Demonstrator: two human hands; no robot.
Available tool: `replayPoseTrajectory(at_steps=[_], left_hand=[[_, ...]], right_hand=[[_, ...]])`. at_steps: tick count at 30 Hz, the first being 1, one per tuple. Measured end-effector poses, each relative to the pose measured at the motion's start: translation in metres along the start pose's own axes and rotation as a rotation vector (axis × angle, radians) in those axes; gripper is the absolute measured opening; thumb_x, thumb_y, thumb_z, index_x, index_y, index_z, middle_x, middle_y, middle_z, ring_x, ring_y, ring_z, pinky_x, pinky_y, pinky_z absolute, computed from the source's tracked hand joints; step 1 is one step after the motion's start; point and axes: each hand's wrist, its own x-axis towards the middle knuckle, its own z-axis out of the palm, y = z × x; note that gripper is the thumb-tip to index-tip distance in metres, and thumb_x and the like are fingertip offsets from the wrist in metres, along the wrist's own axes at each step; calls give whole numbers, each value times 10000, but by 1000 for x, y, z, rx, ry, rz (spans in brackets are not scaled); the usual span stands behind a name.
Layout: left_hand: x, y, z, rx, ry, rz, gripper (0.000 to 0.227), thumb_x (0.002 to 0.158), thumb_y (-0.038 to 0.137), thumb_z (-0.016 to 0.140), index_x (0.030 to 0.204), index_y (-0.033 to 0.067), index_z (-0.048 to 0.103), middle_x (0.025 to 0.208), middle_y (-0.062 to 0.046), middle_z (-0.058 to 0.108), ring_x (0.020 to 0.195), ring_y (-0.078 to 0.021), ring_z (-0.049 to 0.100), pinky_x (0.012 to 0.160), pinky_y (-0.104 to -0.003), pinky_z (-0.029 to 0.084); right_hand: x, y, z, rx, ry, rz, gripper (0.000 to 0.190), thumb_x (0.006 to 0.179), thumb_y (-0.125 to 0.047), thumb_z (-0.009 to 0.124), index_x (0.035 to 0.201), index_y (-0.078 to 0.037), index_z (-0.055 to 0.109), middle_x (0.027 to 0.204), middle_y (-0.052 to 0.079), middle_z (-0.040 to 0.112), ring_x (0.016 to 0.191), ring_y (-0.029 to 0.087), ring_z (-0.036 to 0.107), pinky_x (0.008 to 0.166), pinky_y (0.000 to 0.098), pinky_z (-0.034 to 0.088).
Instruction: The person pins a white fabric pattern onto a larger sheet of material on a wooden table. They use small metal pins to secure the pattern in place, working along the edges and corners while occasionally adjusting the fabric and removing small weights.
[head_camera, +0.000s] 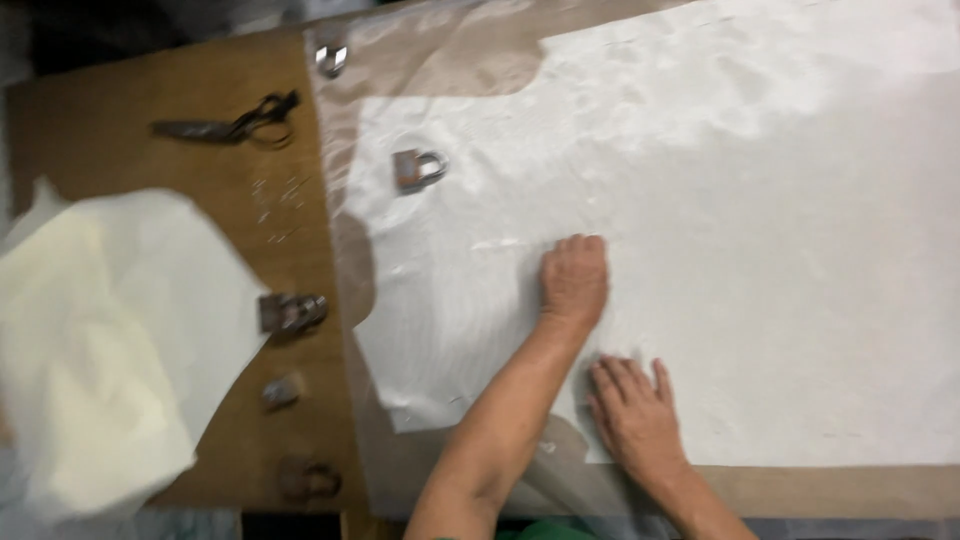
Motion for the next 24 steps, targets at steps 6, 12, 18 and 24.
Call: replayPoseTrajectory(at_steps=[6,12,18,24], left_hand=[[-37,-26,-98,-336,-62,-205,126,1000,223,571,927,120,581,888,-92,616,825,-358,626,715,-510,479],[-157,-152,-181,-508,-44,-664,165,1021,182,560,1038,83,690,983,-113,721,921,-335,681,829,-429,515],[-199,-222,-239,-504,-310,-1035,299,1029,297,524,1135,71,688,1026,-246,731,972,-477,702,822,-558,546],[-171,-234,-220,-565,-478,-1063,299,1033,366,468,1127,152,654,1061,-196,727,1023,-459,694,846,-564,536]], right_hand=[[21,-21,-12,-72,-35,-54,412,942,-307,612,1315,-139,654,1339,45,675,1208,225,639,1156,538,408],[73,-88,-6,60,-35,-289,377,995,-324,591,1306,-116,639,1352,82,665,1232,270,621,1140,552,413],[106,-163,56,111,-166,-414,435,946,-388,623,1343,-212,598,1365,71,611,1303,285,548,1183,581,320],[137,-199,72,52,-212,-475,394,985,-321,570,1353,-182,575,1367,95,585,1302,298,530,1203,591,283]])
